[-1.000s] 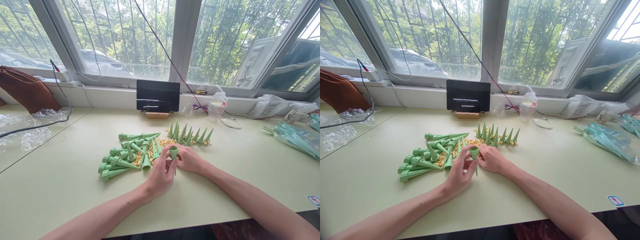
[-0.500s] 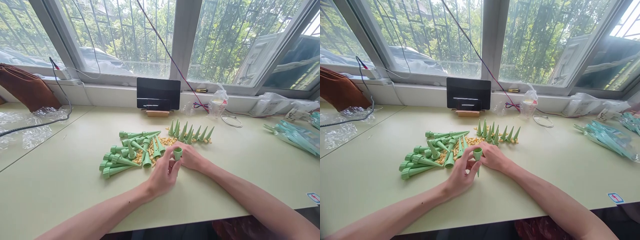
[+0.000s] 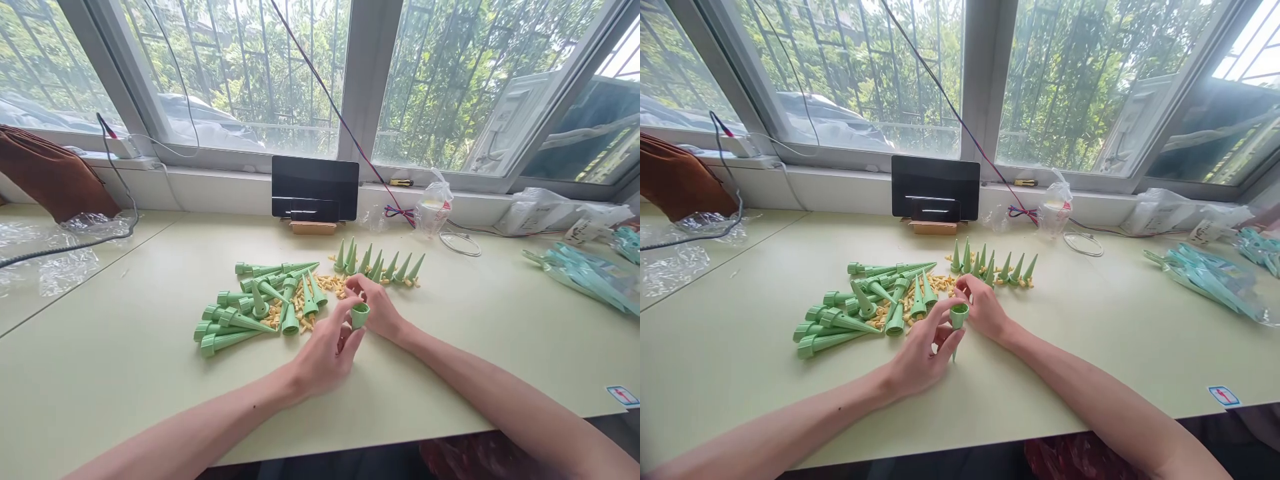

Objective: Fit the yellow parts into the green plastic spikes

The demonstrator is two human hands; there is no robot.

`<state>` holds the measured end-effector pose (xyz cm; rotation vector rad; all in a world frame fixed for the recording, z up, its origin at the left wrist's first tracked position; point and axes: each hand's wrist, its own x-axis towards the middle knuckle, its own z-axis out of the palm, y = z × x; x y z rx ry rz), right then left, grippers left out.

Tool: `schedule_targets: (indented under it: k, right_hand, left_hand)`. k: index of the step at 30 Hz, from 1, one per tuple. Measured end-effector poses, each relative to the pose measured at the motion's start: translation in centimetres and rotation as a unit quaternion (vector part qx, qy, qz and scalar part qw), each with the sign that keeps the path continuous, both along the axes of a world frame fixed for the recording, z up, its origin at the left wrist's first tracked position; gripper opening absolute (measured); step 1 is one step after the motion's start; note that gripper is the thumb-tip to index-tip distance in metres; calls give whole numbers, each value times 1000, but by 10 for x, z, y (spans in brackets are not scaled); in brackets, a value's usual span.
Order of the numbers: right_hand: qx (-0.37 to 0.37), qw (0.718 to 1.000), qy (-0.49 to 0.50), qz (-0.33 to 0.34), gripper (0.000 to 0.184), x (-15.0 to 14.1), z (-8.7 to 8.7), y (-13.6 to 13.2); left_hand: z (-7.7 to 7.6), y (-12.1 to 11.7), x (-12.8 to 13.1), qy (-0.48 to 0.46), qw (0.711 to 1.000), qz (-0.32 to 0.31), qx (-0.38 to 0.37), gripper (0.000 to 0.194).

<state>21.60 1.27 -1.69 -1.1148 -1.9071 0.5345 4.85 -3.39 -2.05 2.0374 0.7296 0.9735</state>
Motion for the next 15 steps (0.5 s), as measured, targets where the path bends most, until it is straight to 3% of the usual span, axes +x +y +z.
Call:
schedule_targets:
  k: [6,15]
  right_hand:
    - [36,996,65,-56,13,0,-1,1]
    - [-21,993,109,-46,18,-3,-1,-7]
  left_hand:
    - [0,1,0,-6,1000,8,10,36]
    - [11,5,2,-120,981,152,-31,34]
